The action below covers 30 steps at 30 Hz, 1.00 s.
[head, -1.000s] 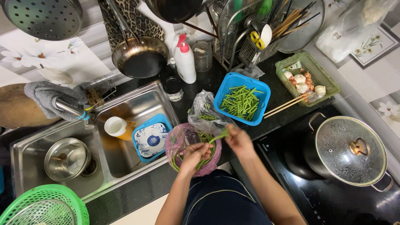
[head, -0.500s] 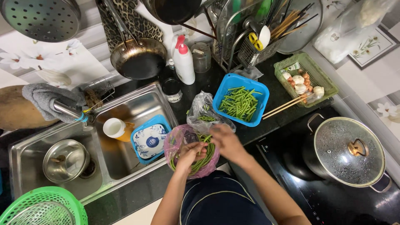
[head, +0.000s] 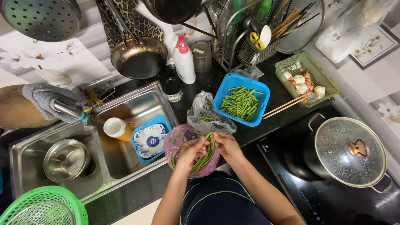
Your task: The person stands at the kitchen sink and trims the ends off green beans by hand, one bean at a time, placing the trimmed beans into a blue container and the trimmed-off ends into a pink plastic bag. At the end they gather the bag of trimmings and set it aside.
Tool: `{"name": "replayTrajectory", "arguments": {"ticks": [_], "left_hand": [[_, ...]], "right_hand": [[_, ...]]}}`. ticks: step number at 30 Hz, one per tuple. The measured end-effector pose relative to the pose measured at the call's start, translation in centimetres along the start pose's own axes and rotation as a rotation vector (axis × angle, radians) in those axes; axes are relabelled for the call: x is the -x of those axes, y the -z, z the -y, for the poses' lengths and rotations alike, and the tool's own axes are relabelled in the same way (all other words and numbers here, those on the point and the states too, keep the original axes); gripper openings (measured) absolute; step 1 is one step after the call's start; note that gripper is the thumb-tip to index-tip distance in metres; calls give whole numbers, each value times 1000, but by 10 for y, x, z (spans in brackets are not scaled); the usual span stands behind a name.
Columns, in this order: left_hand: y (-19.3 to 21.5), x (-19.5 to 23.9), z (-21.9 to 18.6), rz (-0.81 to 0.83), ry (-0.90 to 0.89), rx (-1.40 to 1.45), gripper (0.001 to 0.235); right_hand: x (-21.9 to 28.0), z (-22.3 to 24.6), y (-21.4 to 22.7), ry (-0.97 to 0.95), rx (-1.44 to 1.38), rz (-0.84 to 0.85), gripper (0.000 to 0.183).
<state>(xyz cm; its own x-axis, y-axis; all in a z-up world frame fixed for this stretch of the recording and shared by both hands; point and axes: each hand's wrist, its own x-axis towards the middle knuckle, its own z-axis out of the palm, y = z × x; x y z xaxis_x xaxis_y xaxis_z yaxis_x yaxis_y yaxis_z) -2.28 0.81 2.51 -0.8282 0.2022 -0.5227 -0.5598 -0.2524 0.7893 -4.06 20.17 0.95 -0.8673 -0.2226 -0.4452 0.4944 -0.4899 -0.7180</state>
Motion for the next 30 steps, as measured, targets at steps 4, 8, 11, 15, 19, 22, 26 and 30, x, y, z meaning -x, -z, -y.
{"name": "replayTrajectory", "arguments": {"ticks": [4, 8, 11, 15, 19, 22, 26, 30], "left_hand": [[-13, -6, 5, -64, 14, 89, 36], [-26, -1, -3, -118, -6, 69, 36], [-24, -2, 0, -160, -18, 45, 36], [-10, 5, 9, -111, -1, 15, 37], [15, 7, 9, -137, 10, -15, 38], [9, 2, 11, -130, 35, 19, 38], [-9, -2, 9, -57, 52, -15, 39], [-20, -3, 9, 69, 46, -107, 35]], "right_hand": [[-18, -8, 7, -40, -152, -64, 19], [-30, -18, 12, -44, -203, -107, 20], [-49, -31, 29, -76, -300, -124, 19], [-98, -39, 98, -55, -539, -144, 15], [-54, 35, 83, 89, -394, -182, 13], [-11, 48, 23, 59, -9, -63, 13], [2, 30, 4, -29, 78, 3, 22], [10, 36, 4, 78, 260, 24, 22]]}}
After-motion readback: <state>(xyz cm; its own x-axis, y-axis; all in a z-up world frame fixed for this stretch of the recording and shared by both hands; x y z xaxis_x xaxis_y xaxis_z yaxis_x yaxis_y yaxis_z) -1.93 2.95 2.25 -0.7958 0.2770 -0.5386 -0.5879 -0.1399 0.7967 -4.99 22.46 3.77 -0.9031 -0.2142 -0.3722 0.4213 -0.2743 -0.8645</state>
